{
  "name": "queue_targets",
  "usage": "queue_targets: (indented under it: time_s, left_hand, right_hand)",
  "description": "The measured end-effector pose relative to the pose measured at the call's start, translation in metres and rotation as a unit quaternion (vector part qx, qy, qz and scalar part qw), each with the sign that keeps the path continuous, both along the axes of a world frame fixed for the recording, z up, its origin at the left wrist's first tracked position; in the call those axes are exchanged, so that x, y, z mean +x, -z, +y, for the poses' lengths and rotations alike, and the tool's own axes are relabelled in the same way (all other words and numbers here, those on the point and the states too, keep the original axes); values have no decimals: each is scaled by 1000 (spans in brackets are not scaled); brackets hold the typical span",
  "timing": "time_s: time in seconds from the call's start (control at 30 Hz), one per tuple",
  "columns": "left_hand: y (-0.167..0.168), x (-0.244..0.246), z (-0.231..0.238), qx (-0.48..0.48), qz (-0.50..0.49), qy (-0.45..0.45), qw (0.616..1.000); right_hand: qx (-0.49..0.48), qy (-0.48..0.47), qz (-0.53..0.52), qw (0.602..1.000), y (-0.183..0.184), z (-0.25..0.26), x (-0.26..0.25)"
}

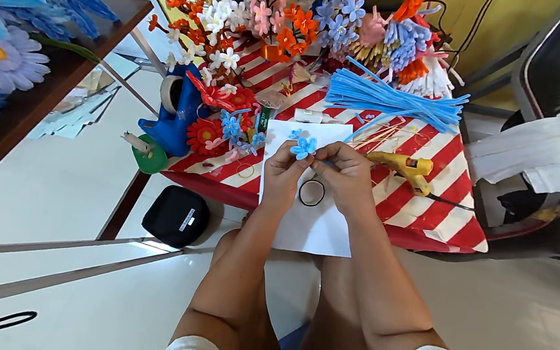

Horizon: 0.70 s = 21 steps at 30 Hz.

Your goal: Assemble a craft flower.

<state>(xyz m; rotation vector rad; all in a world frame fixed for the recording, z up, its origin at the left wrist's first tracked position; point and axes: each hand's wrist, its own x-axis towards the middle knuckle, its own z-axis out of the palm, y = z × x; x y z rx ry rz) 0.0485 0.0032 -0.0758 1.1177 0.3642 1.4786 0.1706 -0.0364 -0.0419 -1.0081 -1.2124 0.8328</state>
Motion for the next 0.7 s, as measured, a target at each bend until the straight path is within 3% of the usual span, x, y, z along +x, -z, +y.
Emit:
queue_targets:
  time_s: [0.13,0.27,0.53,0.7]
  left_hand:
    - [1,-5,4,34,54,-26,998]
    - [2,-5,5,36,80,-28,996]
    - [3,-2,3,49,83,-22,995]
    - [4,-2,3,54,76,-15,996]
  right_hand:
    - [37,7,-67,997,3,2,10]
    - [78,22,-54,995,1,2,11]
    - [12,15,-14,1000,1,3,9]
    - [-52,-16,76,996,-1,2,8]
